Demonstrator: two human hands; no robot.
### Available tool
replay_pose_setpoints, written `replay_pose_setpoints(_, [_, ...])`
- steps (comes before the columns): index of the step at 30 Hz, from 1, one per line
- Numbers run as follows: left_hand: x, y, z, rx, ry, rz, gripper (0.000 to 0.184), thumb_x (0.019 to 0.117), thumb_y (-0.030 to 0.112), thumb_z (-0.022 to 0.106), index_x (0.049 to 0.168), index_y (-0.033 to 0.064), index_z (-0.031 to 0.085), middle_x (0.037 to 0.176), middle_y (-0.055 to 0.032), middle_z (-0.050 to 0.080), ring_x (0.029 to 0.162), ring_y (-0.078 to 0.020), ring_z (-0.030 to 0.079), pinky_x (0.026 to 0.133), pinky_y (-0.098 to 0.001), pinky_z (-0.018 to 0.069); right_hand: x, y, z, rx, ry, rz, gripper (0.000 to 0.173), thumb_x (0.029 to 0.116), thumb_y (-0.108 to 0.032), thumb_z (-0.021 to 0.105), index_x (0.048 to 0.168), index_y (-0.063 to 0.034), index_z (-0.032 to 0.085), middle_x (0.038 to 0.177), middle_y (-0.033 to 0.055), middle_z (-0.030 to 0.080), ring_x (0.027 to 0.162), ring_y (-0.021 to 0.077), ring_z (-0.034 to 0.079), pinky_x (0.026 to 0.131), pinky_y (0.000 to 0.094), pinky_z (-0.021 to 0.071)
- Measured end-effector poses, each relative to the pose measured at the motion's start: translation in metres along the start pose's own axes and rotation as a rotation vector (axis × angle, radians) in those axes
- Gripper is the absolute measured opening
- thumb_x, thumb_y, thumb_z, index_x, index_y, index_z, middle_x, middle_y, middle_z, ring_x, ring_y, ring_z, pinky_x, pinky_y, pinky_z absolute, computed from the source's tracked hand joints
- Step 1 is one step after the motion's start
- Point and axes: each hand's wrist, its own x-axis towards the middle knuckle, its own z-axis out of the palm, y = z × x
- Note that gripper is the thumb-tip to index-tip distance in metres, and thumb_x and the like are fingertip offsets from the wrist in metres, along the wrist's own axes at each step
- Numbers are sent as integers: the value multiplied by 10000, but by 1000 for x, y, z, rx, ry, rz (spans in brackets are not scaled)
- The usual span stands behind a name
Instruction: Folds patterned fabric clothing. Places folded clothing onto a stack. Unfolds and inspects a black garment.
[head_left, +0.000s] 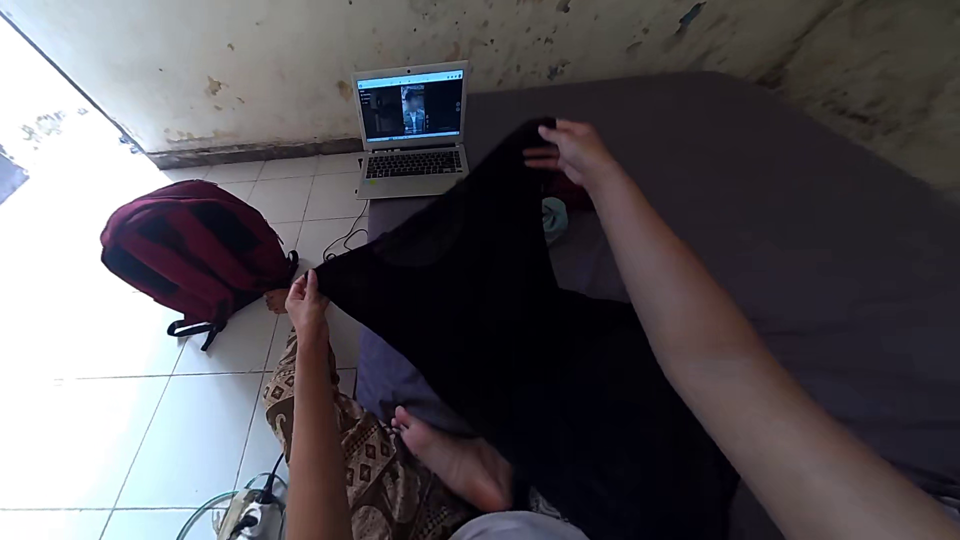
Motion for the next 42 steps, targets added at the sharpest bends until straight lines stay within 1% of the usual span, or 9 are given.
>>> replay_pose_setpoints(4, [23, -7, 2, 64, 95, 47, 239, 1082, 173, 512, 1190, -30, 576, 864, -30, 599, 717, -43, 590, 698, -237, 524, 13, -24, 37, -88, -197, -214, 309, 1064, -95, 514, 1316, 78, 556, 1253, 189, 635, 1093, 190, 662, 955, 338, 550])
replay_pose_setpoints(11, [-40, -70, -30, 616, -72, -150, 605, 1014, 115, 604, 1476, -162, 328, 1445, -394, 442, 1344, -466, 471, 1116, -514, 392, 3, 84, 43, -657, -356, 22, 322, 1058, -101, 540, 1315, 79, 612, 1281, 317, 627, 1137, 441, 647, 1018, 568, 488])
replay_pose_setpoints(20, [-206, -106, -20, 807, -704, -694, 494, 1105, 351, 453, 1031, -69, 701, 877, -174, 730, 762, -252, 720, 785, -426, 584, -49, 205, -44, -777, -305, 436, 435, 1083, -256, 532, 1327, 98, 592, 1373, 315, 574, 1319, 412, 538, 1133, 536, 374])
replay_pose_setpoints(29, [-231, -121, 8, 473, -432, -729, 489, 1046, 178, 604, 1377, -127, 413, 1140, -313, 627, 946, -330, 692, 850, -432, 577, -77, 184, -28, -879, -622, 661, 504, 963, -52, 687, 1392, 116, 485, 1326, 304, 557, 1180, 336, 564, 1034, 497, 431])
replay_pose_setpoints(31, [-243, -119, 12, 290, -308, -743, 515, 1036, 92, 594, 1421, -145, 347, 1296, -370, 531, 1097, -377, 620, 947, -444, 521, -84, 163, -23, -1186, -707, 768, 416, 974, -69, 662, 1328, 85, 508, 1111, 196, 552, 911, 208, 494, 826, 377, 416])
replay_pose_setpoints(33, [-246, -114, 15, 69, -180, -812, 510, 1048, 61, 547, 1456, -129, 307, 1425, -356, 431, 1214, -385, 533, 1015, -463, 471, -93, 141, -16, -1466, -701, 810, 347, 968, -69, 666, 1251, 113, 579, 1228, 253, 592, 1094, 305, 569, 950, 444, 441])
replay_pose_setpoints(35, [-241, -104, 18, -123, -46, -887, 394, 1044, 36, 515, 1399, -101, 411, 1324, -262, 503, 1107, -294, 540, 971, -407, 468, -100, 136, -19, -1562, -651, 777, 355, 989, -65, 626, 1287, 123, 578, 1393, 287, 557, 1334, 396, 524, 1077, 546, 411])
replay_pose_setpoints(38, [-231, -92, 19, -291, 40, -993, 137, 1020, 40, 507, 904, 110, 489, 655, 4, 489, 529, -76, 473, 556, -194, 475, -87, 148, -30, -1447, -742, 690, 386, 1001, -20, 586, 1357, 120, 538, 1396, 320, 537, 1323, 430, 511, 1076, 578, 391])
replay_pose_setpoints(42, [-228, -83, 2, -349, -8, -1028, 138, 1075, 203, 470, 1137, 88, 514, 908, -55, 577, 774, -146, 586, 706, -297, 525, -76, 167, -44, -846, -822, 533, 337, 957, 42, 636, 1278, 121, 570, 1228, 291, 597, 1073, 305, 580, 986, 472, 448])
